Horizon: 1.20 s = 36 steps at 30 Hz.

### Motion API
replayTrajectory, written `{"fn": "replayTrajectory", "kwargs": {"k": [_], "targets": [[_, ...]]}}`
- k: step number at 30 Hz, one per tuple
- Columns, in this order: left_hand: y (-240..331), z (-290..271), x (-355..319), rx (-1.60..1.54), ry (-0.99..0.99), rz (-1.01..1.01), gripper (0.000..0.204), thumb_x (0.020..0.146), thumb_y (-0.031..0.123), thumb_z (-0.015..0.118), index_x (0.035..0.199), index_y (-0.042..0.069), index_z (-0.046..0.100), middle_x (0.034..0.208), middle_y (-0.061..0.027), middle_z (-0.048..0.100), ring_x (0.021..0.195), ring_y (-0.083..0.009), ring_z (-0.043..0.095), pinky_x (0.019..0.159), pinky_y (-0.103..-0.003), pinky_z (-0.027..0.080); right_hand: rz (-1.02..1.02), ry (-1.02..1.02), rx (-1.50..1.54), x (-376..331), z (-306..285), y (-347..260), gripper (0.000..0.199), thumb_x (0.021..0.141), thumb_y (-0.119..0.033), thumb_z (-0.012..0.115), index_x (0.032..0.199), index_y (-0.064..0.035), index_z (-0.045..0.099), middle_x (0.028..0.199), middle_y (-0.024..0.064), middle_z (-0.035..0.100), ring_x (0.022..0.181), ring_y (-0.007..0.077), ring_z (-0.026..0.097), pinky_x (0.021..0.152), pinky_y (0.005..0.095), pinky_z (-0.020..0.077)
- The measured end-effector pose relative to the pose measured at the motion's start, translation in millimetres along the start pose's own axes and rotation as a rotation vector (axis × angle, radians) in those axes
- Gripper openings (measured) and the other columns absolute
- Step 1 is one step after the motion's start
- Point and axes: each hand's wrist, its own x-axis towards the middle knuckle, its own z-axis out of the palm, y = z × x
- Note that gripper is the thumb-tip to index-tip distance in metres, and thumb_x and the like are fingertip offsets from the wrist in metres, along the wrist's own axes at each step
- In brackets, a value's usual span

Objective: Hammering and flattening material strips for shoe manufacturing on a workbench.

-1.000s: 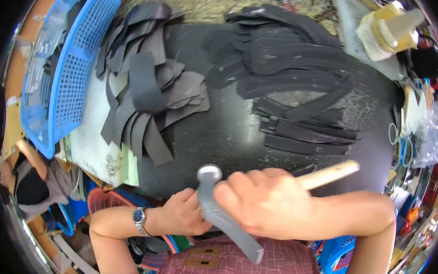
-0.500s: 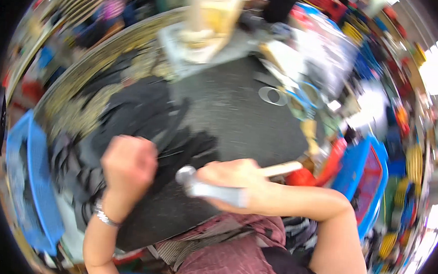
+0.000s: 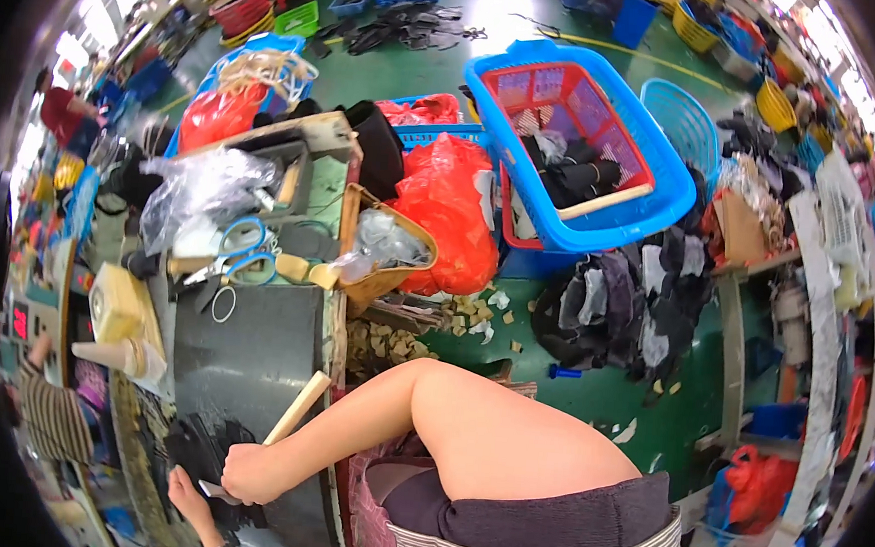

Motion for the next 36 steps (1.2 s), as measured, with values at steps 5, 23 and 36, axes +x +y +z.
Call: {"fn": "replayTrajectory", "kwargs": {"k": [5,23,36], "targets": [[-10,-3,-9,0.303,0.020,0.042,0.014,0.088,0.013,0.057,0.090,-0.001,0.056,0.065,-0.0110,0.052,0.054,-0.0197,0.045,0.054,-0.033,0.039,-0.007,0.058,-0.203,10,17,-18,0.015,0.068,-0.020,0.063,0.067,-0.0047,0.065,0.061,0.0098,0.064,0.061,0.0271,0.065,0.055,0.0383,0.0484],[-46,-82,-8,0.515,0.302,0.080,0.024,0.089,0.018,0.056,0.077,-0.002,0.051,0.068,-0.0182,0.050,0.060,-0.0333,0.050,0.057,-0.041,0.040,0.006,0.072,-0.256,17,22,-23,0.015,0.065,-0.022,0.066,0.067,-0.0066,0.068,0.069,0.0117,0.066,0.069,0.0286,0.066,0.063,0.0396,0.0502],[132,-22,-145,-0.154,-0.359,-0.377,0.019,0.088,0.016,0.059,0.084,-0.002,0.061,0.079,-0.0122,0.060,0.076,-0.0191,0.050,0.074,-0.035,0.042,0.010,0.031,-0.016,7,14,-11,0.018,0.071,-0.021,0.065,0.072,-0.0033,0.064,0.065,0.0135,0.064,0.065,0.0308,0.065,0.061,0.0406,0.0506]]}}
